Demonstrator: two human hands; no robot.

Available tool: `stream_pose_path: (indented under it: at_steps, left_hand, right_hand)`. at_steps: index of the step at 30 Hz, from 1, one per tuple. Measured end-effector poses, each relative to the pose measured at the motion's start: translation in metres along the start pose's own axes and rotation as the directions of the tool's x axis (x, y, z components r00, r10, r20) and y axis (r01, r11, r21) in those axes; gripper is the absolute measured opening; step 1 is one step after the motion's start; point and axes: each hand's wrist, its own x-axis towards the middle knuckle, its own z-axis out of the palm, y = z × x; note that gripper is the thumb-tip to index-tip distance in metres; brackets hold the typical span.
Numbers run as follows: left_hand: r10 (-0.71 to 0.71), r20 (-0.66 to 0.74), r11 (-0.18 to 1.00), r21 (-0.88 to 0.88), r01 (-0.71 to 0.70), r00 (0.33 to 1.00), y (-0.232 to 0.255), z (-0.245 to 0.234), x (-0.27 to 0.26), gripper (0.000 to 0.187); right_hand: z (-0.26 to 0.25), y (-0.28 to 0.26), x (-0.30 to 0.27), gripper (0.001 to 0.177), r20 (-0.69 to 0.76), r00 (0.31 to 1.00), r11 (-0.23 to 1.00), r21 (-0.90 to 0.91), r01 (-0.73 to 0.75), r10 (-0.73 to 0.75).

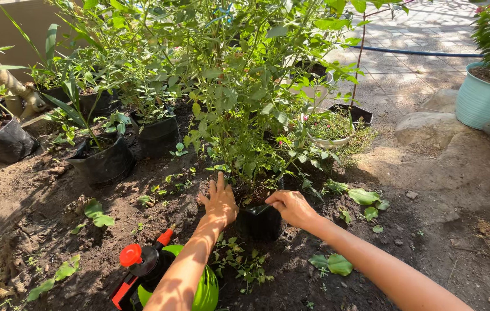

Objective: The person cares for various potted plants by using a hand-pressurized sprayer to apply liquid to the leaves and manually checking the foliage.

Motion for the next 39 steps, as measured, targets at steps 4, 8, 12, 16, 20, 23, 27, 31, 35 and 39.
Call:
stream_pose_path:
  at_steps: [4,8,12,16,20,23,27,31,35,39]
  left_hand:
    - [0.048,-0.01,0.998,-0.04,-0.048,0.999,-0.002,0.022,0.01,0.062]
    - [0.035,0.045,0.999,0.025,-0.036,0.998,0.009,0.016,-0.006,0.043]
    - [-0.002,0.063,1.0,0.008,0.002,0.998,0.02,-0.005,-0.025,0.045]
    - [0.028,0.004,0.999,-0.039,-0.028,1.0,0.024,-0.014,-0.035,0.057]
    - [0.048,-0.014,0.996,-0.069,-0.049,0.999,0.022,-0.017,-0.043,0.062]
    - [0.074,-0.027,0.994,-0.081,-0.075,0.997,0.019,-0.016,-0.045,0.065]
    - [0.113,-0.026,0.988,-0.107,-0.115,0.993,0.016,-0.015,-0.044,0.065]
    - [0.133,-0.037,0.983,-0.125,-0.137,0.99,0.017,-0.016,-0.046,0.063]
    - [0.136,-0.045,0.984,-0.113,-0.14,0.99,0.018,-0.016,-0.047,0.064]
    - [0.12,-0.04,0.986,-0.113,-0.124,0.992,0.018,-0.014,-0.045,0.063]
  right_hand:
    - [-0.004,0.002,0.002,0.028,-0.098,0.989,0.993,-0.035,-0.11,0.106]
    - [0.001,0.014,0.023,0.032,-0.138,0.99,0.983,-0.174,-0.051,0.027]
    - [0.031,0.051,0.067,0.033,-0.121,0.992,0.976,-0.218,0.0,-0.027]
    - [0.058,0.104,0.111,0.049,-0.082,0.995,0.972,-0.222,-0.071,0.054]
    - [0.073,0.122,0.122,0.023,0.19,0.982,0.208,-0.961,0.182,0.016]
    - [0.066,0.108,0.126,0.025,0.141,0.953,0.695,-0.714,-0.09,0.268]
    - [0.075,0.121,0.134,0.03,0.208,0.95,0.658,-0.753,0.004,0.232]
    - [0.093,0.159,0.162,0.035,0.42,0.891,0.106,-0.907,0.408,0.171]
    - [0.108,0.167,0.176,0.041,-0.004,0.964,0.784,-0.582,-0.218,0.265]
    - [0.117,0.17,0.182,0.049,0.243,0.917,0.098,-0.97,0.224,0.317]
